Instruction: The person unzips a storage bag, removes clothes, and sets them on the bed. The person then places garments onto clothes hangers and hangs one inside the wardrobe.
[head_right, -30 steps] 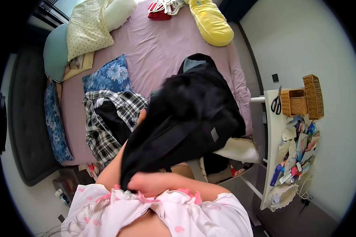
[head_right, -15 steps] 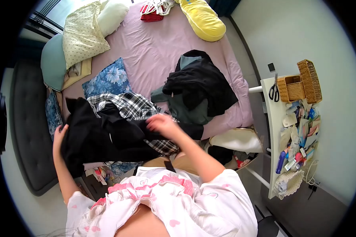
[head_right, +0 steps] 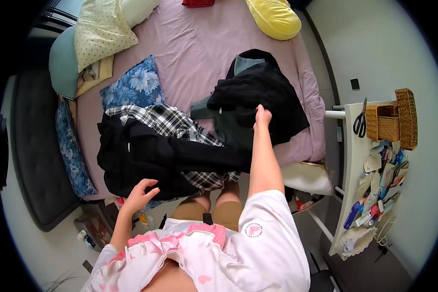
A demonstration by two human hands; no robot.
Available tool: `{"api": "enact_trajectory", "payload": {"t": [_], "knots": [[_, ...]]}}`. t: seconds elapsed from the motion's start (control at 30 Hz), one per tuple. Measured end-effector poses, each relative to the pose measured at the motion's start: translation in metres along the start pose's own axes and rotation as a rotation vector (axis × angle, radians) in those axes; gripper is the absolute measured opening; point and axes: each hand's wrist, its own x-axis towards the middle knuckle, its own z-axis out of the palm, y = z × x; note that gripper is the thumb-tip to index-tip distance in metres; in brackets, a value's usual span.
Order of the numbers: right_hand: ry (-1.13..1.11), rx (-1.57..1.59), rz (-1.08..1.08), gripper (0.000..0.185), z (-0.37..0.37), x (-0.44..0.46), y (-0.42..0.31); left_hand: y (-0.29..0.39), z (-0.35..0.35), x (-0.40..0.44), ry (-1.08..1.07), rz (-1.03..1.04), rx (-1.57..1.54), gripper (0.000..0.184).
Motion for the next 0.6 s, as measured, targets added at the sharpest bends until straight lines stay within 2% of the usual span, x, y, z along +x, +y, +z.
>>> {"api": "enact_trajectory", "payload": {"t": [0.07,0.17,0.2,0.27,0.3,0.33,0.4,0.47,0.5,0.53,0.57,0.6], "knots": [[-0.251,0.239,-0.182,0.015,0.002,-0.023,-0.033,0.005,0.005,0.012,0.054,0.029,-0.063,0.036],[-0.547,0.67,-0.018,0.023,-0.015,-0.128,-0.122,0.014,0.013,0.043,0.097,0.103,-0.231,0.034],[-0.647,0.655,-0.032,0.04,-0.035,-0.153,-0.134,0.03,0.017,0.054,0.104,0.142,-0.285,0.034],[-0.864,0.747,-0.095,0.039,-0.079,-0.198,-0.148,0.076,0.026,0.068,0.126,0.258,-0.156,0.047],[-0.602,0.686,-0.067,0.04,-0.091,-0.244,-0.167,0.095,0.036,0.073,0.148,0.378,-0.079,0.058],[-0.731,0.774,-0.109,0.046,-0.11,-0.263,-0.169,0.114,0.049,0.077,0.17,0.503,-0.004,0.07],[-0.672,0.829,-0.248,0.052,-0.126,-0.318,-0.192,0.157,0.078,0.073,0.209,0.737,-0.023,0.073],[-0.657,0.794,-0.395,0.05,-0.138,-0.345,-0.217,0.184,0.106,0.067,-0.015,1.002,0.365,0.069],[-0.648,0.777,-0.471,0.049,-0.143,-0.357,-0.228,0.184,0.127,0.067,0.076,1.031,0.097,0.063],[-0.595,0.772,-0.487,0.047,-0.15,-0.365,-0.241,0.181,0.143,0.069,0.162,1.049,-0.173,0.057],[-0.54,0.768,-0.503,0.044,-0.16,-0.369,-0.256,0.184,0.14,0.069,-0.209,0.807,-0.474,0.043],[-0.483,0.765,-0.517,0.041,-0.172,-0.37,-0.267,0.181,0.136,0.062,-0.2,0.471,-0.455,0.029]]}}
